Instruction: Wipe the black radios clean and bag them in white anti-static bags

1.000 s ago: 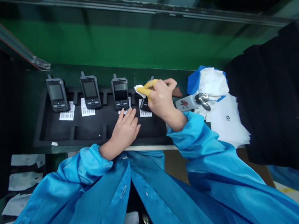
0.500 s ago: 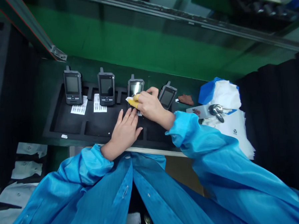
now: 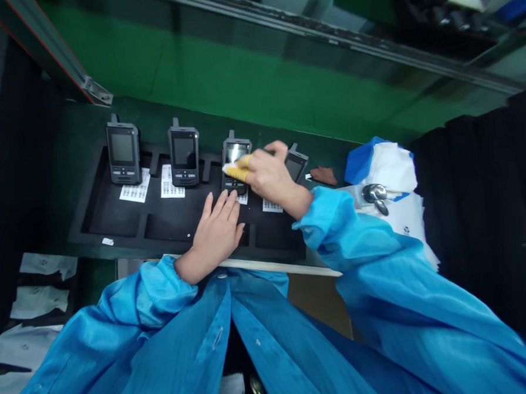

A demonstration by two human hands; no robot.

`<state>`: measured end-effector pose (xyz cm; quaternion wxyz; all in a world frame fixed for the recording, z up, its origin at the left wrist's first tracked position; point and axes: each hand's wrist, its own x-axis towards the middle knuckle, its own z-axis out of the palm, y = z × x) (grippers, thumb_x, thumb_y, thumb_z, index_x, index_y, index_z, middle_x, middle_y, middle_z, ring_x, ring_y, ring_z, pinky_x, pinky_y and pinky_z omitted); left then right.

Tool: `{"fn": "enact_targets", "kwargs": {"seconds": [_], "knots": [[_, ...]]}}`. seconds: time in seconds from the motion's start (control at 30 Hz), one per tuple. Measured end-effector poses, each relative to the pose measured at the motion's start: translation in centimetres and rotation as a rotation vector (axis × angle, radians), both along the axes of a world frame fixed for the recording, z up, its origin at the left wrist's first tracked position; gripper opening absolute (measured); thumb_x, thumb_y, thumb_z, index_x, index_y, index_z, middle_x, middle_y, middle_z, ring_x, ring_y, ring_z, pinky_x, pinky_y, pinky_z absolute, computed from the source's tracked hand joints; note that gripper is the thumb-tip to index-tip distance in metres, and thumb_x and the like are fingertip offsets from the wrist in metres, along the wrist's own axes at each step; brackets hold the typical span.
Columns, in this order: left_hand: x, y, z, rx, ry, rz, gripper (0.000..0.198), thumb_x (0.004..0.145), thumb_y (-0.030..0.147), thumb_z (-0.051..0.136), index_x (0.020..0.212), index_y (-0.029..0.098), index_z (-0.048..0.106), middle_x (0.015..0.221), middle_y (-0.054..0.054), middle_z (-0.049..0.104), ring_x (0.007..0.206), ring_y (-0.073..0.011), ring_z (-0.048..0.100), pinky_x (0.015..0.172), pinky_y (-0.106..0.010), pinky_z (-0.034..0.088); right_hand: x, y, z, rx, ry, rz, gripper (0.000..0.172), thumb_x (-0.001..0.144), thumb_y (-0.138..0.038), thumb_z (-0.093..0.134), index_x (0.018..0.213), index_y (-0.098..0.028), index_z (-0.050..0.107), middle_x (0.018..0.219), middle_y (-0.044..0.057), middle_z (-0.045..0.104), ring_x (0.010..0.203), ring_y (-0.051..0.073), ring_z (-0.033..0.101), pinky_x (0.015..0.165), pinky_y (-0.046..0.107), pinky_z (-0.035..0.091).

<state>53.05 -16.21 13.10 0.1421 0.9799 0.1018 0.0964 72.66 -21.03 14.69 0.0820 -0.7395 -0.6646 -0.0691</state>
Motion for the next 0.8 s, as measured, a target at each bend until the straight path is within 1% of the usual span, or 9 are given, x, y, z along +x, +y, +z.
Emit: {"fn": "enact_targets", "kwargs": {"seconds": [0.1,0.17,0.33,0.4,0.43,0.53,0.67,0.73,0.8], "knots": [[0.0,0.0,0.0,-0.02,0.004,0.005,0.045,0.093,0.025,0.046,0.13,0.001,0.057,0.145,-0.021,0.048,0.137,-0.0354,0.044,0.116,-0.06,0.029,1.2,0.6,0.1,0.095,0.024,-0.186,0.04,0.1,-0.025,0.031,0.109,-0.031,0.069,0.106,0.002,0.065,0.098,0.019,0.048,0.094,0.046,0.018],[0.0,0.1,0.1,-0.033,0.009,0.009,0.046,0.092,0.025,0.046,0.13,0.002,0.056,0.145,-0.021,0.047,0.138,-0.0357,0.043,0.116,-0.061,0.028,1.1,0.4,-0.4,0.104,0.044,-0.234,0.039,0.099,-0.024,0.033,0.108,-0.032,0.07,0.105,0.002,0.066,0.098,0.02,0.049,0.094,0.046,0.018],[0.0,-0.1,0.0,-0.045,-0.01,0.008,0.046,0.092,0.026,0.047,0.13,0.001,0.056,0.144,-0.022,0.05,0.137,-0.0352,0.044,0.116,-0.059,0.029,-2.3,-2.7,-2.0,0.03,0.041,-0.102,0.037,0.093,-0.014,0.041,0.107,-0.029,0.072,0.097,0.002,0.07,0.091,0.017,0.051,0.089,0.042,0.021],[-0.2,-0.1,0.0,-0.064,-0.031,0.006,0.046,0.092,0.025,0.048,0.129,0.0,0.056,0.142,-0.023,0.051,0.137,-0.0349,0.044,0.116,-0.059,0.029,-3.2,-3.2,-1.8,0.037,0.038,-0.079,0.037,0.09,-0.012,0.043,0.105,-0.029,0.072,0.096,0.002,0.07,0.091,0.017,0.052,0.088,0.042,0.021],[-0.3,0.0,0.0,-0.071,-0.046,0.007,0.045,0.092,0.025,0.048,0.128,0.001,0.057,0.141,-0.023,0.052,0.136,-0.0345,0.045,0.116,-0.059,0.03,-3.4,-2.9,-1.4,0.051,0.038,-0.089,0.037,0.089,-0.012,0.044,0.105,-0.03,0.072,0.096,0.002,0.069,0.091,0.018,0.052,0.088,0.043,0.022],[-1.2,0.8,0.2,-0.06,-0.109,0.046,0.041,0.094,0.026,0.045,0.123,0.002,0.061,0.138,-0.024,0.055,0.133,-0.0331,0.05,0.115,-0.057,0.034,-3.5,0.2,0.4,0.097,0.039,-0.14,0.038,0.09,-0.013,0.042,0.107,-0.031,0.071,0.101,0.003,0.066,0.096,0.021,0.051,0.089,0.046,0.023],[-2.9,3.2,0.5,-0.028,-0.147,0.183,0.041,0.096,0.029,0.044,0.121,0.002,0.063,0.135,-0.023,0.058,0.131,-0.0345,0.052,0.114,-0.059,0.034,-3.7,6.9,2.6,0.091,0.027,-0.093,0.04,0.096,-0.018,0.033,0.108,-0.03,0.069,0.103,0.003,0.062,0.099,0.021,0.05,0.093,0.049,0.021],[-3.6,4.4,0.4,-0.029,-0.12,0.248,0.044,0.096,0.032,0.046,0.123,0.002,0.061,0.137,-0.024,0.056,0.132,-0.036,0.051,0.114,-0.061,0.032,-4.0,9.7,2.8,0.061,0.017,-0.053,0.042,0.099,-0.021,0.029,0.106,-0.028,0.069,0.104,0.004,0.061,0.099,0.021,0.05,0.094,0.049,0.02],[-4.0,5.2,0.2,-0.045,-0.089,0.278,0.046,0.095,0.034,0.047,0.126,0.001,0.06,0.138,-0.025,0.054,0.132,-0.037,0.05,0.114,-0.062,0.03,-4.4,11.3,2.4,0.027,-0.001,-0.035,0.044,0.101,-0.023,0.026,0.102,-0.026,0.07,0.105,0.005,0.061,0.099,0.02,0.05,0.095,0.048,0.021]]}}
